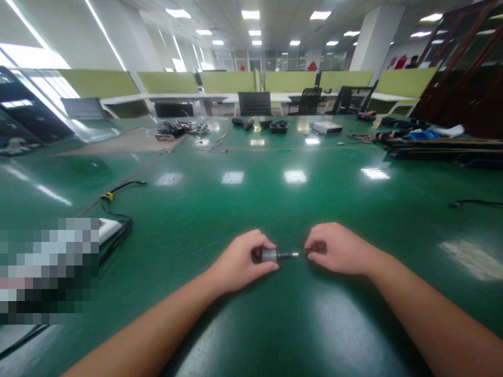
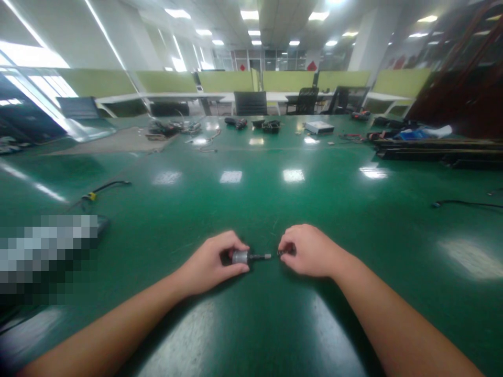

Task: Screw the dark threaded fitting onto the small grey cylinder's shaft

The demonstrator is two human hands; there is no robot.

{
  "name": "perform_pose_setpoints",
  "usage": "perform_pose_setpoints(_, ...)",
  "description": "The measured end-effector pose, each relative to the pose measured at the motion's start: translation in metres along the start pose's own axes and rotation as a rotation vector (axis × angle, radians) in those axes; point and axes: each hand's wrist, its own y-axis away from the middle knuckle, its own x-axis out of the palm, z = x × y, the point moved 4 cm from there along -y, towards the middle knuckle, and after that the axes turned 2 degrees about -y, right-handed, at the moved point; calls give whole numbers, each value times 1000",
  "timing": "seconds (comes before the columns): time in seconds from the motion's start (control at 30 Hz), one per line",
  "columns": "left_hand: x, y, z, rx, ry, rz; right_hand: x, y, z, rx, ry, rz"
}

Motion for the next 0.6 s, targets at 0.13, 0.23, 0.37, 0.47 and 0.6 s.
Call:
perform_pose_setpoints(0.13,1,0,1,6,-15,-4,16,-7,14,-48,-113,-41)
perform_pose_setpoints(0.23,2,-1,1,11,-28,-4,29,-14,28,-144,-90,-118)
perform_pose_setpoints(0.37,3,-1,0,17,-20,-1,38,-18,32,-194,-57,-139)
perform_pose_setpoints(0.47,2,-1,-3,23,-15,15,37,-18,30,-206,-42,-145)
perform_pose_setpoints(0.6,2,-2,-4,14,-8,12,36,-16,31,-221,-26,-153)
